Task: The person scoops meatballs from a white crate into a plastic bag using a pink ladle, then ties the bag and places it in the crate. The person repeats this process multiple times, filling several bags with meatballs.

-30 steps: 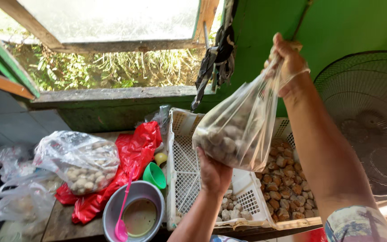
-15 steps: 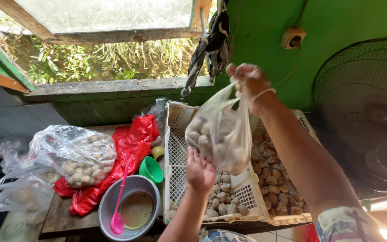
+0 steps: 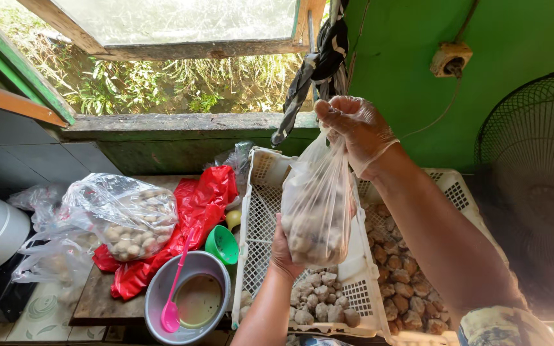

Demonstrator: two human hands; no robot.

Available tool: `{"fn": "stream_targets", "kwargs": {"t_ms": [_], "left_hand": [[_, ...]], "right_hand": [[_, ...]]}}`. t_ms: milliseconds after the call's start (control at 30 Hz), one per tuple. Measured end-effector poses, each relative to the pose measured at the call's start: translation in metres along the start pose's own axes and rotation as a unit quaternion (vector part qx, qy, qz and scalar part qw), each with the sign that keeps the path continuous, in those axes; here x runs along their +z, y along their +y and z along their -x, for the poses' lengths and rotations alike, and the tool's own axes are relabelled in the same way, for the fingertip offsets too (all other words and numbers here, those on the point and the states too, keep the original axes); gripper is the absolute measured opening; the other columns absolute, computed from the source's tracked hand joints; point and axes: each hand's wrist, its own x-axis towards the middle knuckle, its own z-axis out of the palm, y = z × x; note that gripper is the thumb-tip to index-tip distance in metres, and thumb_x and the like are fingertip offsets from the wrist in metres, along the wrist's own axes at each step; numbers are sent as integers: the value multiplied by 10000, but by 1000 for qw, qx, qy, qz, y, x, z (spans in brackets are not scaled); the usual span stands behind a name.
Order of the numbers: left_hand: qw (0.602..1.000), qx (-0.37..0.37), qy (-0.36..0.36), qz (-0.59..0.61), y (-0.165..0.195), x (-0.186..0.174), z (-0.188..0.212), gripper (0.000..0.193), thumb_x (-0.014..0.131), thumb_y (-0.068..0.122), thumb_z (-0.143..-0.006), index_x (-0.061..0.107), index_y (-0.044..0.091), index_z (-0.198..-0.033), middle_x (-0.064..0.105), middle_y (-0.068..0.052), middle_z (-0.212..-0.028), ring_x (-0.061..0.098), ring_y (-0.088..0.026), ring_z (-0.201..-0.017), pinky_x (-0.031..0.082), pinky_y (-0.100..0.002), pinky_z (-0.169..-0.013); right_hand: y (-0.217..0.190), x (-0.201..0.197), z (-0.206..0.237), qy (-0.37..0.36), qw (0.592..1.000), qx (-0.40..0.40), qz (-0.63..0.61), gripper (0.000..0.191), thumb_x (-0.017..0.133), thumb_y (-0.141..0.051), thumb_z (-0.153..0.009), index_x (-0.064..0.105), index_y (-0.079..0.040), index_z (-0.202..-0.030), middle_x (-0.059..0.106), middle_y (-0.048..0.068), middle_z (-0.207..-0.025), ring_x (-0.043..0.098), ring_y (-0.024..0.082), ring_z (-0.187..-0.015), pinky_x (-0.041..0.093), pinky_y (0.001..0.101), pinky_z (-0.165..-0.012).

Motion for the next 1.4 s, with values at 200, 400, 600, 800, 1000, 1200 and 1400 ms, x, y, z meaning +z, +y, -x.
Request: {"fn": "stream_targets", "kwargs": {"t_ms": [200,400,600,800,1000,1200,1400], "left_hand": [[996,84,-26,17,-6,28,-3,817,358,681,-954,387,116,-1543,581,-165,-1461,598,-361,-1296,487,-539,-1089],[994,-5,-92,53,21,4,-1,770,384,661,-1064,432,22,-1491,660,-233,-1297,690,-365,-1132,577,-494,-967],[959,-108,197,-171,36,-14,-2,698,367,627,-987,499,99,-1423,669,-203,-1239,693,-365,-1060,590,-553,-894],[913,9,230,-338,28,-8,-17,629,548,400,-968,350,166,-1517,472,-119,-1523,495,-320,-1369,470,-508,-1061],[710,108,159,-677,12,24,-2,754,691,355,-917,357,87,-1537,371,-199,-1580,401,-339,-1438,371,-434,-1135],[363,-116,148,-913,25,35,45,330,633,200,-901,664,96,-1212,629,-240,-1168,656,-407,-1061,529,-503,-912],[308,63,68,-947,50,16,55,70,637,85,-799,656,19,-785,673,-213,-838,682,-428,-817,544,-544,-727]], "right_hand": [[34,-20,-4,-105,981,-31,161,284,800,-407,-898,698,-144,-871,635,-23,-794,549,62,-721,491,226,-607],[59,-49,-18,9,982,165,91,301,787,-378,-830,654,-120,-910,599,-38,-783,382,102,-595,392,300,-513],[46,-53,-20,9,994,111,-14,297,817,-355,-869,695,-99,-958,611,-26,-803,491,81,-658,487,231,-638],[81,-12,-15,16,990,16,138,230,780,-306,-866,704,-115,-968,713,-14,-875,619,109,-796,539,276,-762],[120,-8,-22,21,987,86,137,209,771,-284,-897,687,-96,-928,753,1,-923,676,101,-884,552,276,-825],[143,-68,-27,-27,978,104,178,221,739,-302,-950,652,-101,-982,657,-18,-877,553,101,-781,485,291,-666],[174,-99,-27,-6,971,87,224,186,725,-267,-947,661,-94,-965,668,-14,-894,593,97,-804,529,282,-712]]}}
